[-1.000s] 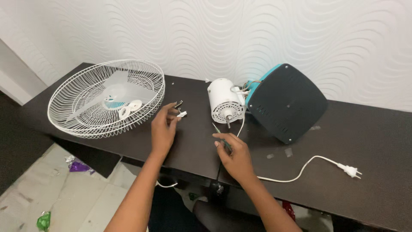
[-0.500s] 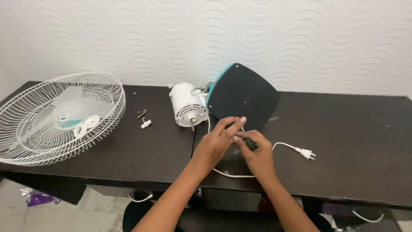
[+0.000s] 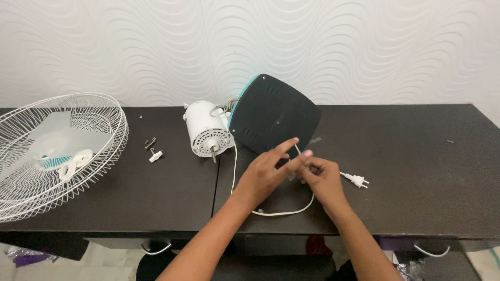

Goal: The person uses a screwdriver to tighten screws on the back of a fan base, then connects the motor housing to the base and secures it with screws. The fan cage and blades remain disassembled on the table.

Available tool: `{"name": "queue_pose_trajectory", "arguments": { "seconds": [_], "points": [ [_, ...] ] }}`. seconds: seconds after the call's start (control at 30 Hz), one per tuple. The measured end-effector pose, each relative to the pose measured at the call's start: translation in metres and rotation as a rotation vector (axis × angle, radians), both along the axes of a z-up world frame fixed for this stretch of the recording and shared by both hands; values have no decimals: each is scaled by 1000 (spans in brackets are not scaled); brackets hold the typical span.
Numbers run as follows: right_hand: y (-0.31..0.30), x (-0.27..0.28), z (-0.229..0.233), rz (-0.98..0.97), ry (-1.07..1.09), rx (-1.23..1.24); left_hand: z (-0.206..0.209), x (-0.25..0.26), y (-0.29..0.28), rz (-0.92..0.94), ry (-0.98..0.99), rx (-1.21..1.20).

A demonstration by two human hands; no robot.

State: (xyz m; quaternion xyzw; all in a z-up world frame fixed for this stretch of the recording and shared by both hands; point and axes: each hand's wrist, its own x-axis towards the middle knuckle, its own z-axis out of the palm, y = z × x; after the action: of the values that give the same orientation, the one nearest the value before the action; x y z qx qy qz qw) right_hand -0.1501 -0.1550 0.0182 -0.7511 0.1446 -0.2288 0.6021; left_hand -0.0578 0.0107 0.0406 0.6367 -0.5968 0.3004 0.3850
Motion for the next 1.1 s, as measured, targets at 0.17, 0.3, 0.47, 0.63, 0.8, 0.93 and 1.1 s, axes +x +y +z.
{"name": "queue_pose_trajectory", "arguments": {
  "seconds": [0.17, 0.3, 0.47, 0.63, 0.8, 0.93, 1.1],
  "points": [
    [-26, 11, 6, -198, -123, 107, -15, -3, 3, 195, 699, -334],
    [-41, 17, 2, -295, -228, 85, -34, -3, -8, 173, 1157, -597],
    [-46, 21, -7, -382, -239, 34, -48, 7, -29, 41, 1322, -399],
    [-45, 14, -12, -362, -238, -38, -48, 32, -39, -143, 1261, -398],
    [-44, 14, -10, -396, -196, -194, -44, 37, -28, 44, 1155, -456],
    [-39, 13, -12, -262, -305, -248, -43, 33, -23, 122, 1129, -467],
    [-35, 12, -10, -230, -278, -297, -43, 36, -20, 155, 1154, -516]
  ]
}}
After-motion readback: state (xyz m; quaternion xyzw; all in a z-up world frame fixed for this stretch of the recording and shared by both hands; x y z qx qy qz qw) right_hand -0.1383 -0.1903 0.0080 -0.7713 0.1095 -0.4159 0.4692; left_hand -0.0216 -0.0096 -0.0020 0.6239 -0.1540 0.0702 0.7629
